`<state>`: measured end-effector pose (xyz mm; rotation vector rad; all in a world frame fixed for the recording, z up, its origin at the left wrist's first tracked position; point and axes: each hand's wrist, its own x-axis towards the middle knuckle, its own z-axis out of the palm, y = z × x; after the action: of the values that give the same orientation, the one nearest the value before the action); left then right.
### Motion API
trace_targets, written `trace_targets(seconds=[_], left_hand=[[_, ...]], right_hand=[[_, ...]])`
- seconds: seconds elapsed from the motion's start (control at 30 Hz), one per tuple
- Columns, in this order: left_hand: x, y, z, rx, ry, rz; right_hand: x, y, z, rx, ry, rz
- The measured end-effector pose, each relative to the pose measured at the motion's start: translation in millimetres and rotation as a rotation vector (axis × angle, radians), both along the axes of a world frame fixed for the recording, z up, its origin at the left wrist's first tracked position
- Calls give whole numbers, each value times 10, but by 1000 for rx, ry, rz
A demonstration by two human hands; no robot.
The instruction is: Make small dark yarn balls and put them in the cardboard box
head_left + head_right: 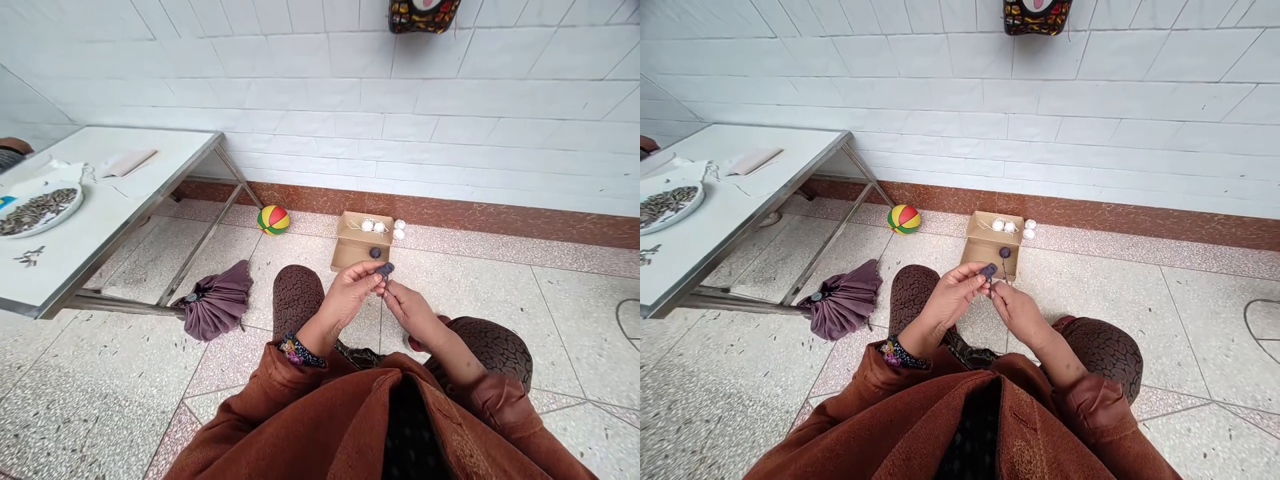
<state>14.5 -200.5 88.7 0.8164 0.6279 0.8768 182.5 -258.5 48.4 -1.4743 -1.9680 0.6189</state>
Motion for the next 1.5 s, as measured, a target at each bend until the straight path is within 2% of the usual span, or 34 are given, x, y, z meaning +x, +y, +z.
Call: trace_targets(seconds=[0.1, 0.2, 0.33, 0.5, 0.6, 0.7, 0.8, 0.87, 0.93, 1.0, 1.07, 1.13, 1.2, 1.27, 1.33, 1.4, 1.5], left_hand=[[-47, -92, 6, -30, 10, 94], [-109, -165, 27, -52, 10, 153], [-225, -265, 75, -102, -26, 123], [-421, -383, 109, -139, -1, 5], [-523, -443, 63, -23, 120, -133], [-574, -475, -52, 236, 378, -238], [-574, -459, -184, 456, 636, -77], [-565, -424, -241, 491, 687, 45], [-565, -385, -263, 416, 595, 109], [-580, -361, -255, 270, 422, 123], [-607, -358, -232, 136, 277, 89], [-635, -366, -205, 110, 234, -30], [-646, -367, -182, 199, 306, -214], [-629, -346, -170, 367, 469, -297], [-586, -301, -171, 539, 645, -198], [-538, -238, -185, 619, 723, -43], [-505, -139, -212, 481, 586, 153]], right_hand=[[-96, -199, 118, 64, -162, 29], [-168, -351, 215, 127, -197, 58], [-199, -413, 238, 126, -68, 16], [-189, -310, 137, -27, 137, -155], [-174, -206, 115, -98, 198, -195], [-190, -136, 184, -98, 201, -225], [-300, -153, 285, -98, 223, -144], [-408, -210, 304, -106, 230, -27], [-491, -274, 256, -123, 224, 66], [-515, -308, 161, -156, 229, 82], [-477, -293, 65, -208, 261, 27], [-405, -226, 14, -240, 291, -49], [-338, -129, 39, -218, 291, -114], [-310, -35, 139, -147, 273, -147], [-339, 13, 281, -87, 282, -124], [-417, -13, 406, -68, 302, -38], [-551, -168, 431, -85, 269, 143]])
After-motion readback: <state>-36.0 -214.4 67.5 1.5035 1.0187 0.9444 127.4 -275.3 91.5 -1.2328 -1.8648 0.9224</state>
